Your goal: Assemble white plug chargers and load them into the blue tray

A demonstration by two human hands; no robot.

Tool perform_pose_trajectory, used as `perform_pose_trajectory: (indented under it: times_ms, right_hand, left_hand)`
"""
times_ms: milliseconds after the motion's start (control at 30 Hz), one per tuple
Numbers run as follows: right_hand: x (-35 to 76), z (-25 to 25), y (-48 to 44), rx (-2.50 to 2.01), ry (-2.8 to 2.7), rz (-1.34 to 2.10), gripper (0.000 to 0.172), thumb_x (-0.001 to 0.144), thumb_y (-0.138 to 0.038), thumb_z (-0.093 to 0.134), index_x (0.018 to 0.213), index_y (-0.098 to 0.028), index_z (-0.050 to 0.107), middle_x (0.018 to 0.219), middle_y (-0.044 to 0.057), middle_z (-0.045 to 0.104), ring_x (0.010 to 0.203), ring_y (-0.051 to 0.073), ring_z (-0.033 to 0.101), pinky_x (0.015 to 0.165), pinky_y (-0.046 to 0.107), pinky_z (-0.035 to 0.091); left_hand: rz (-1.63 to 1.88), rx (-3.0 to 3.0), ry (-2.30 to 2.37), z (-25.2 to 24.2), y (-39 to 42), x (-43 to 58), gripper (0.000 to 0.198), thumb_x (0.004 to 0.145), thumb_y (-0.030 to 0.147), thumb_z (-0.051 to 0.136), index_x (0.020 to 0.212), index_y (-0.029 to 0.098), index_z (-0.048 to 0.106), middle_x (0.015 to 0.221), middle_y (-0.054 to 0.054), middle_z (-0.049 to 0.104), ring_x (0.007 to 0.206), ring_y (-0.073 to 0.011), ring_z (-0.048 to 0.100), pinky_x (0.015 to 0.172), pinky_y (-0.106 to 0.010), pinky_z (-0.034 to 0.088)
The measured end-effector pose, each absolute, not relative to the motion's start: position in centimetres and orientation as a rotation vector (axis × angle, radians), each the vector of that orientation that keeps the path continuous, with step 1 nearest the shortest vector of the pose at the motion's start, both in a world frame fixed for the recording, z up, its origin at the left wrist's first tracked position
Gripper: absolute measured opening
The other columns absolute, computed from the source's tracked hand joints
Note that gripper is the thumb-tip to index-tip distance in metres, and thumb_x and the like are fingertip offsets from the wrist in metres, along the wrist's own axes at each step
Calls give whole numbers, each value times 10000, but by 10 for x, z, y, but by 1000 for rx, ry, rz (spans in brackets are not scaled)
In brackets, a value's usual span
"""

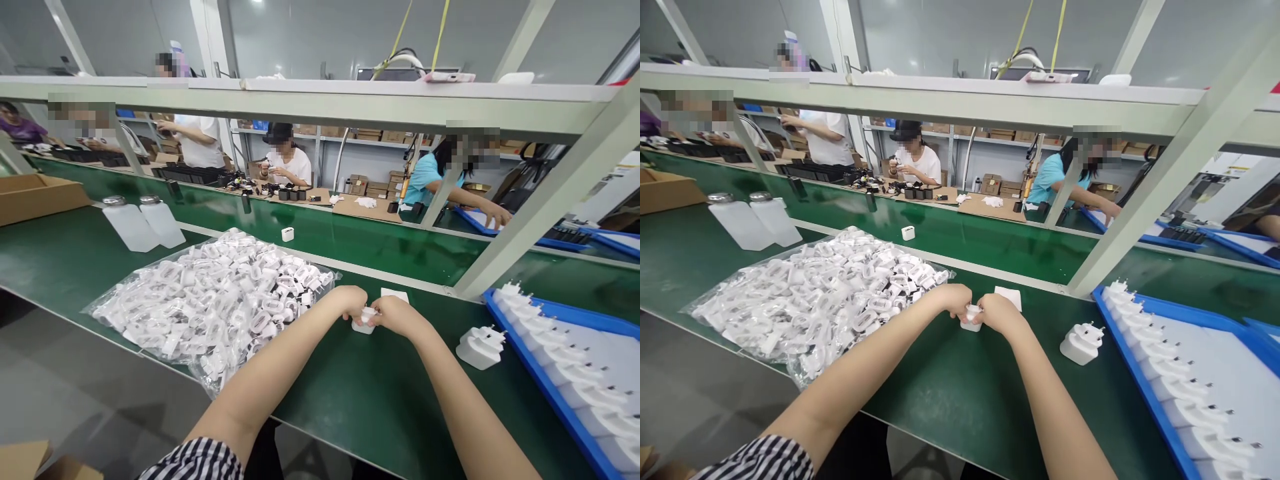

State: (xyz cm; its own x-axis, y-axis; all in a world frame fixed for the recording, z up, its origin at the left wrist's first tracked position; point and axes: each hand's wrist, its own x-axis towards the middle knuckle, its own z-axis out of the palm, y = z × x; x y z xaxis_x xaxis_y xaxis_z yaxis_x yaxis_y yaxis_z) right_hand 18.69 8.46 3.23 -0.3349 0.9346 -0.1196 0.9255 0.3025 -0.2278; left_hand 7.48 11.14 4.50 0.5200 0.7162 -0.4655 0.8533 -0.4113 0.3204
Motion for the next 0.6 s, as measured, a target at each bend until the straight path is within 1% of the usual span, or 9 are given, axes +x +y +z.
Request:
perform_pose_trajectory:
  times_ms: [100,200,300,400,433,500,567,600]
  right_hand:
    - [187,35,88,-1777,-2529,412,62,528,-169,593,484,-196,560,459,-5,514,456,129,474,398,215,262]
    - [186,36,91,-1779,-2537,426,75,514,-168,597,463,-196,548,438,-9,498,442,128,467,393,215,261]
    - [185,37,84,-1749,-2563,459,69,511,-177,594,462,-199,550,437,-14,504,446,127,474,395,213,269]
    - [188,40,65,-1669,-2580,543,48,511,-176,581,485,-209,559,473,-26,532,469,121,492,402,206,282]
    - [191,41,57,-1652,-2566,579,48,514,-171,569,492,-213,559,485,-28,539,475,122,497,400,207,284]
    - [205,42,42,-1679,-2514,625,72,508,-154,540,479,-219,547,497,-23,545,475,133,505,386,219,276]
    - [229,37,33,-1799,-2423,635,100,477,-135,522,445,-229,529,505,-10,559,475,157,519,374,237,279]
    - [244,32,31,-1878,-2357,638,107,462,-135,523,435,-239,525,509,-2,570,479,171,529,373,248,291]
  left_hand:
    - [-347,2218,1213,44,114,68,147,553,145,572,441,145,476,354,-15,485,534,-208,551,598,-343,432]
    - [-375,2206,1212,43,115,69,153,550,161,577,436,145,476,367,-21,496,546,-205,551,604,-338,434]
    - [-415,2197,1212,42,110,74,188,498,126,607,378,141,464,374,-33,501,540,-211,551,599,-340,436]
    - [-513,2087,1179,40,107,75,206,390,73,658,343,143,470,399,-26,519,531,-217,551,592,-341,440]
    - [-455,2032,1266,40,110,73,219,351,51,668,335,142,470,407,-28,524,538,-229,552,595,-351,439]
    - [-179,1951,1549,40,124,64,249,298,6,668,322,135,457,428,-49,530,606,-283,553,640,-401,418]
    - [173,1916,1790,43,147,48,246,309,-23,652,347,121,455,499,-90,548,735,-346,525,707,-458,367]
    - [325,1922,1831,44,161,39,215,347,-19,640,396,111,477,568,-115,561,808,-369,494,734,-481,336]
